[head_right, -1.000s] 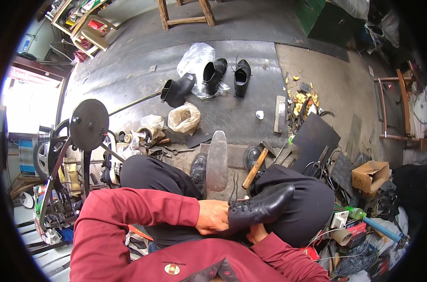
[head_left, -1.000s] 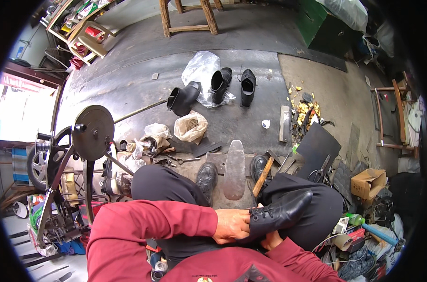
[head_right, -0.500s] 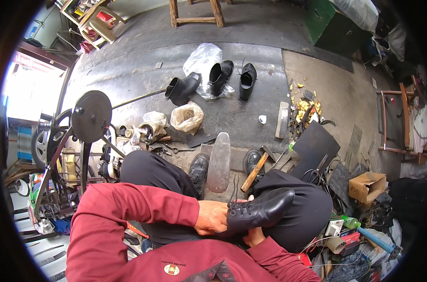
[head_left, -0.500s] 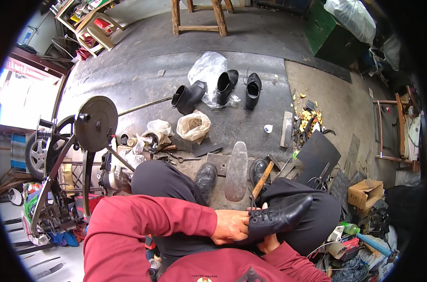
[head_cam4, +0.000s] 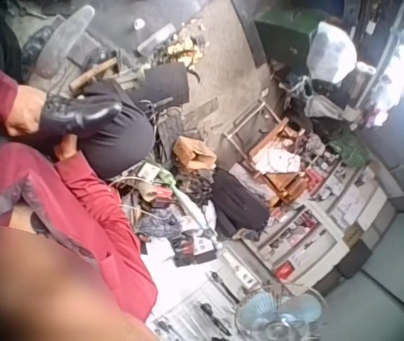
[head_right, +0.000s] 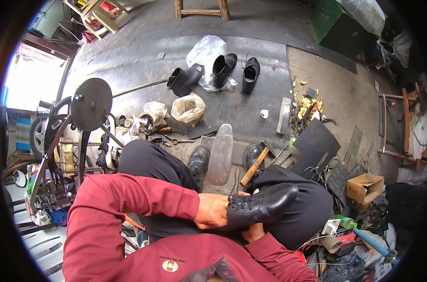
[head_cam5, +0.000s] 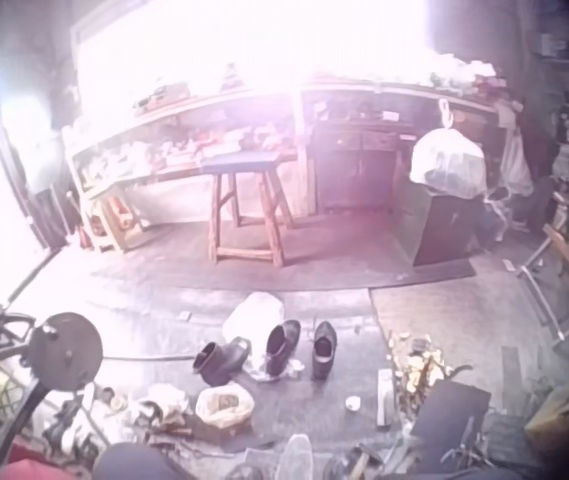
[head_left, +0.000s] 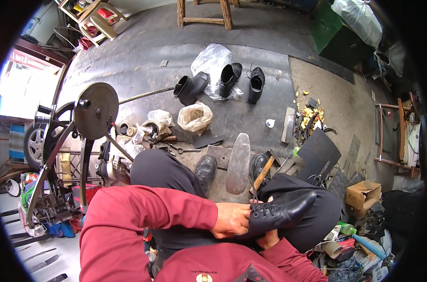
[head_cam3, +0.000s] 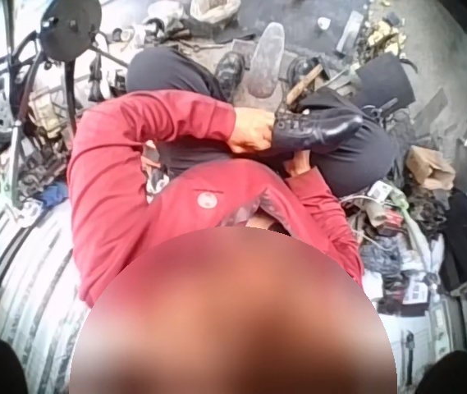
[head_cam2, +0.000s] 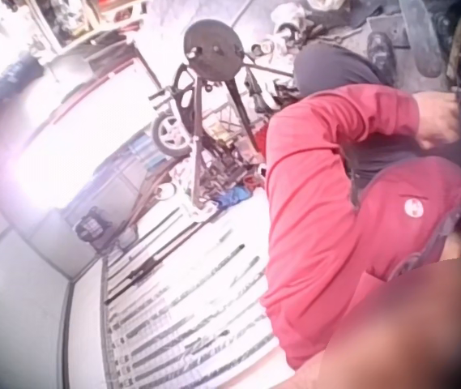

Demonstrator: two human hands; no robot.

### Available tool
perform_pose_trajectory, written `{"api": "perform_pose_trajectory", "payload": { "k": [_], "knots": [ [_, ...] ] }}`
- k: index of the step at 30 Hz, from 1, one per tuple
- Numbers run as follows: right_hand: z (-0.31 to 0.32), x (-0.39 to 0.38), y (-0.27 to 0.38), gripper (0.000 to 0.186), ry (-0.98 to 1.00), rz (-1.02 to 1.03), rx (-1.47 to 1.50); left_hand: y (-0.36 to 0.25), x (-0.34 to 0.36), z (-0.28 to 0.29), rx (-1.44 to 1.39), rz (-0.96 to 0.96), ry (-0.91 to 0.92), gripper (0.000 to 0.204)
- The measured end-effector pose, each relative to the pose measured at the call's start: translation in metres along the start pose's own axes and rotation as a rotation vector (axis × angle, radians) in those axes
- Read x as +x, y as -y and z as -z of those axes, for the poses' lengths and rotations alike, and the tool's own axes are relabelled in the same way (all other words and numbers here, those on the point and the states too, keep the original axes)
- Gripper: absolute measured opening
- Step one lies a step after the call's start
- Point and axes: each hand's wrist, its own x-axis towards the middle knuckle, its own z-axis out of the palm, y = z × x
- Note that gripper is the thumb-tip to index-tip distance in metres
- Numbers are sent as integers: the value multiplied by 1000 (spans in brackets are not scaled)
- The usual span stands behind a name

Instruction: The person hammers nails into the heel of a black boot, then applies glue to the heel and presses it to secure the repair. The person handles the boot and tools while seated on the floor.

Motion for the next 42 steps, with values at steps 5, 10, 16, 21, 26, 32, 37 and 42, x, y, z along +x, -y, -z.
{"api": "perform_pose_trajectory", "payload": {
  "k": [5, 10, 16, 21, 26, 32, 37, 42],
  "knots": [
    [-4, 3, 0, 61, -21, 21, 79, 1, 0, -5, 9, 13, -6, 32],
    [-12, 5, -1, 56, -172, 28, 85, -4, 4, 4, 27, -19, -83, 26],
    [-15, 5, 2, 55, -140, -14, -35, -8, 6, 9, 8, -17, -131, 24],
    [-14, 4, 1, 56, -124, 4, -69, -7, 6, 8, -32, -25, -120, 24],
    [-12, 6, 0, 56, -175, -4, 10, -6, 6, 6, -43, -17, -116, 25],
    [-8, 7, 0, 58, -158, -25, -2, -6, 6, 6, -45, -19, -134, 24],
    [-6, 6, 0, 59, -127, -7, -41, -6, 4, 6, -29, -14, -124, 23],
    [-6, 5, 1, 58, -113, -22, 0, -4, 1, 3, -15, -1, -93, 22]
  ]
}}
